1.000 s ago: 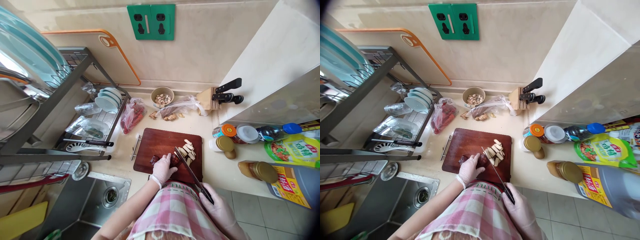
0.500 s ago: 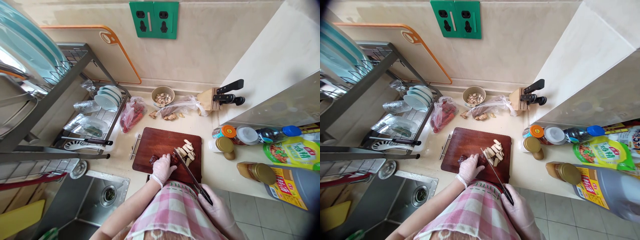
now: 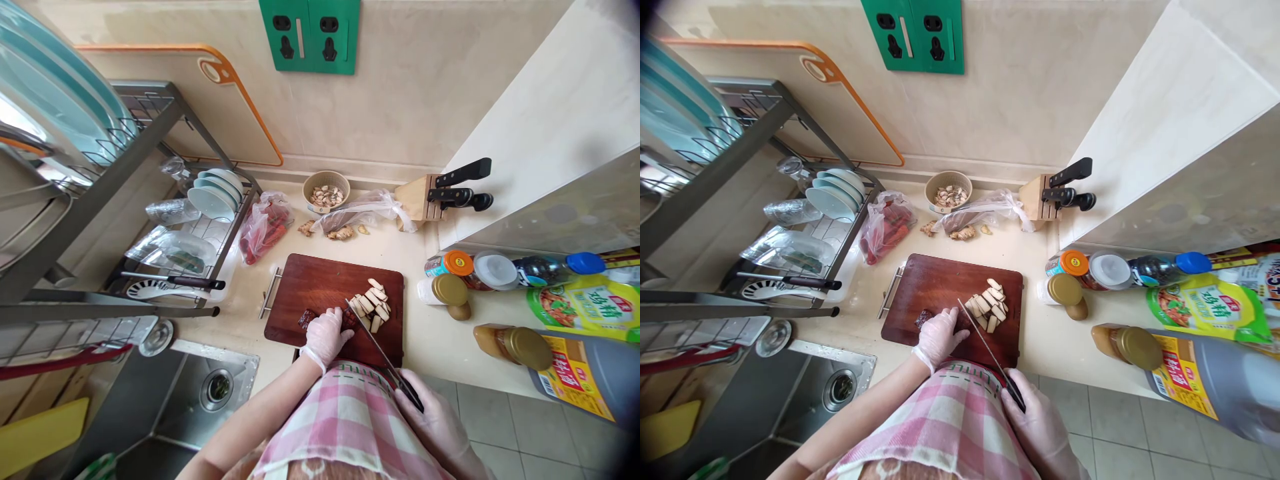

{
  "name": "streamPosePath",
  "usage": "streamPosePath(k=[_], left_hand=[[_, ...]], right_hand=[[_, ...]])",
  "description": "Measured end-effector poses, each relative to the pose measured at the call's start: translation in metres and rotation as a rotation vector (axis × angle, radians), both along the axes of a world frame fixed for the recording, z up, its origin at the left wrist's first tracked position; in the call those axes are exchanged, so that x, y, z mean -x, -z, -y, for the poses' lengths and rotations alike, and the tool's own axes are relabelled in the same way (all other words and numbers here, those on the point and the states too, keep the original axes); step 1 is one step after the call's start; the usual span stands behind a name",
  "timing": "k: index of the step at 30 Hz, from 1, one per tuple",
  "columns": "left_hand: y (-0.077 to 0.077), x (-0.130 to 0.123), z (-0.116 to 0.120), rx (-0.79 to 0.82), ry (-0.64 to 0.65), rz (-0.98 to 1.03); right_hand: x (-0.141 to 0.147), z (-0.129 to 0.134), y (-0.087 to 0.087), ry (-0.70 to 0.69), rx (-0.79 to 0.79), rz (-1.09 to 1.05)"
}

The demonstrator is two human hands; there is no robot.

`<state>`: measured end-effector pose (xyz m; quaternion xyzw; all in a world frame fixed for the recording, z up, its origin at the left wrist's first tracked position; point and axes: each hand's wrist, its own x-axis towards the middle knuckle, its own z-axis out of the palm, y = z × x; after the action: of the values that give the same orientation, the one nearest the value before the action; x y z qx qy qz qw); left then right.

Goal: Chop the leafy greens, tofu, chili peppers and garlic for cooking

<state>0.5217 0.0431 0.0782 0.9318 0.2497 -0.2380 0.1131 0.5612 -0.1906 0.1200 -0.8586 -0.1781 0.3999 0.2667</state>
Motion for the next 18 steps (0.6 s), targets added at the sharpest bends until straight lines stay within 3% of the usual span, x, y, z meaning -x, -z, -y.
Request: streamPosePath(k=[8,13,18], left_hand=[[-0.002,-0.003,0.002,0.03,0.002,-0.023],[-0.001,-0.003,0.001,0.035,0.005,-0.027],[-0.002,-0.003,0.001,0.044,0.013,0.002]], right_hand=[[-0.001,0.002,0.006,-0.08,0.051,0.068],[-0.004,-0.023,0.022,-0.204,0.145,0.145],[-0.005,-0.041,0.028,-0.184,0.109,0.157]])
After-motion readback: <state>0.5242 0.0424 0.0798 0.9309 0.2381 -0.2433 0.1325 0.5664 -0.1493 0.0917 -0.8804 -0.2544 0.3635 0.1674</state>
